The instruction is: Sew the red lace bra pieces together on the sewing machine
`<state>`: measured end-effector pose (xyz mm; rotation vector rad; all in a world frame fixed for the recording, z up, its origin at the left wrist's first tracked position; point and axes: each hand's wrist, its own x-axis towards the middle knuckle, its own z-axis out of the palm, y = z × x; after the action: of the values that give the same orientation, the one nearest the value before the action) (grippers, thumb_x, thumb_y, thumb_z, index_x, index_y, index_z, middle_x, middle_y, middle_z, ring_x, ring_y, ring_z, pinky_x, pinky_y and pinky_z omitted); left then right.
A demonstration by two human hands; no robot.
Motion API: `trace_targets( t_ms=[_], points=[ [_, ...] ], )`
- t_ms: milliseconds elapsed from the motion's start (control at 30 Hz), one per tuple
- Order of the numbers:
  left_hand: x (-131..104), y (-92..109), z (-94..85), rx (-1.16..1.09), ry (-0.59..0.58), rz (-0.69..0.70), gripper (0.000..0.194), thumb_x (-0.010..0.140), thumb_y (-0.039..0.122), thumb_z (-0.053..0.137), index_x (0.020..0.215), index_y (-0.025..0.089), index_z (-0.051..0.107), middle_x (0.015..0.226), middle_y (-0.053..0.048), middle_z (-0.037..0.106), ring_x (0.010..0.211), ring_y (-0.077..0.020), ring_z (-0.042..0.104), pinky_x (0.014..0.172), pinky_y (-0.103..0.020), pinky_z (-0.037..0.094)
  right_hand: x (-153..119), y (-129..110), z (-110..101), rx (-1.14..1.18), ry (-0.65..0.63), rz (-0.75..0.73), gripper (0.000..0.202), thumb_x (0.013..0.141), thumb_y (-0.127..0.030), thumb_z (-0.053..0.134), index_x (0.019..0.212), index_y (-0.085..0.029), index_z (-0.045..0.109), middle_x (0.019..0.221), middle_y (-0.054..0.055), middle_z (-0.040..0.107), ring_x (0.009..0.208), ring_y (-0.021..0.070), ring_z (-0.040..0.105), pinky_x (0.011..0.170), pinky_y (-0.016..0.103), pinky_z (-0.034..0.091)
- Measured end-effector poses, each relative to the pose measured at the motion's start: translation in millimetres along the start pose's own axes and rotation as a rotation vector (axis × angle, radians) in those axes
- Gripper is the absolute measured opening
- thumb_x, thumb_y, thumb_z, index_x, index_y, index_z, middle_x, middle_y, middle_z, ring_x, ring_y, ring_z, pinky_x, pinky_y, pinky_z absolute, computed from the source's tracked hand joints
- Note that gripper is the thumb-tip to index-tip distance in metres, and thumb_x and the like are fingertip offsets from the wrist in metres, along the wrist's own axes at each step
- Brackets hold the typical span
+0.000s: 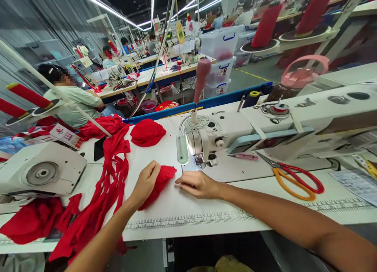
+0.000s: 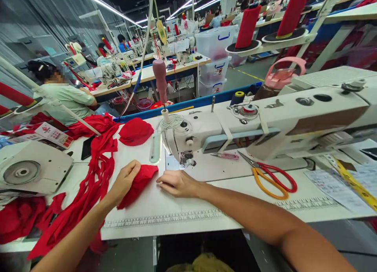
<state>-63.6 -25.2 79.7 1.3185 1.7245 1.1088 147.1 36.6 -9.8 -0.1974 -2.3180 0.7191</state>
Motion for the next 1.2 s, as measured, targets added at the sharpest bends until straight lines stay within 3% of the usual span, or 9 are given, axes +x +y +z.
trace_targets(
  t_ms=[133,267,367,533,633,733,833,1000,1200],
  points=[
    [-40.3,-19.9,25.3,-0.18,-0.129,-0.178,0.045,0.08,0.062,0.057,0.068,0.022,0.041,0.061,0.006,0.042,0.055,-0.011,0.04,0.054,-0.024,0.038,1.0,-10.1,3.6,-0.11,0.169,0.066,0.016,0.094,-0.03,0.058,0.103,-0.017,0.056,0.087,0.006,0.061,0.068,0.0157,0.055,0.06,0.028,0.046],
    [-52.1,-17.9,24.3,-0.236,-0.201,-0.243,0.047,0.077,0.064,0.06,0.068,0.022,0.04,0.061,0.007,0.04,0.053,-0.0095,0.037,0.052,-0.023,0.035,4.7,-25.8,4.8,-0.122,0.284,0.024,0.029,0.087,-0.022,0.058,0.114,-0.016,0.052,0.105,0.013,0.06,0.099,0.0247,0.057,0.081,0.038,0.052],
    [-61.0,-16.8,21.4,-0.214,-0.221,-0.223,0.044,0.081,0.062,0.059,0.072,0.021,0.046,0.064,0.006,0.044,0.058,-0.0109,0.041,0.055,-0.023,0.037,7.4,-41.5,2.3,0.035,0.196,0.038,0.019,0.088,-0.017,0.052,0.107,-0.019,0.058,0.101,0.01,0.065,0.096,0.0216,0.059,0.085,0.037,0.05],
    [-75.9,-12.0,24.1,-0.039,-0.175,0.037,0.047,0.074,0.05,0.074,0.111,0.025,0.061,0.103,-0.002,0.065,0.096,-0.0197,0.059,0.083,-0.03,0.048,8.8,-65.9,-8.9,0.34,0.051,0.408,0.021,0.093,-0.029,0.054,0.078,-0.017,0.061,0.068,-0.003,0.056,0.063,0.011,0.049,0.059,0.024,0.04],
    [-82.1,-6.7,32.1,0.021,-0.152,0.125,0.028,0.08,0.045,0.07,0.097,0.023,0.067,0.095,-0.003,0.068,0.091,-0.0198,0.061,0.082,-0.031,0.048,5.3,-71.6,-15.9,0.435,-0.044,0.557,0.034,0.09,-0.036,0.058,0.063,-0.017,0.053,0.058,-0.006,0.042,0.057,0.0083,0.038,0.05,0.021,0.029],
    [-86.4,-4.2,40.6,-0.159,-0.195,-0.017,0.033,0.083,0.052,0.065,0.084,0.019,0.067,0.079,-0.002,0.067,0.077,-0.0172,0.06,0.07,-0.028,0.048,-3.8,-72.6,-19.4,0.467,-0.004,0.615,0.027,0.088,-0.033,0.06,0.067,-0.016,0.058,0.06,-0.005,0.046,0.058,0.0085,0.041,0.051,0.021,0.03],
    [-90.5,-4.4,47.0,-0.312,-0.235,-0.147,0.037,0.075,0.051,0.075,0.089,0.018,0.07,0.084,-0.003,0.07,0.082,-0.0179,0.062,0.074,-0.027,0.048,-15.8,-73.9,-18.6,0.354,0.095,0.577,0.016,0.089,-0.027,0.06,0.079,-0.017,0.065,0.069,-0.002,0.058,0.064,0.0112,0.05,0.058,0.023,0.038],
    [-95.4,-5.1,57.9,-0.419,-0.213,-0.212,0.038,0.069,0.048,0.082,0.09,0.018,0.074,0.088,-0.004,0.073,0.084,-0.0175,0.062,0.077,-0.026,0.048,-28.4,-82.2,-13.7,-0.183,0.34,0.254,0.01,0.094,-0.022,0.06,0.1,-0.02,0.067,0.095,0.006,0.063,0.089,0.0196,0.056,0.08,0.034,0.043],
    [-98.1,-1.9,65.4,-0.456,-0.217,-0.242,0.04,0.064,0.049,0.086,0.086,0.018,0.076,0.082,-0.002,0.073,0.078,-0.0142,0.059,0.071,-0.022,0.045,-28.1,-90.0,-16.0,-0.278,0.285,0.206,0.006,0.096,-0.02,0.059,0.094,-0.02,0.065,0.091,0.003,0.061,0.089,0.0178,0.056,0.081,0.034,0.039]
  ],
)
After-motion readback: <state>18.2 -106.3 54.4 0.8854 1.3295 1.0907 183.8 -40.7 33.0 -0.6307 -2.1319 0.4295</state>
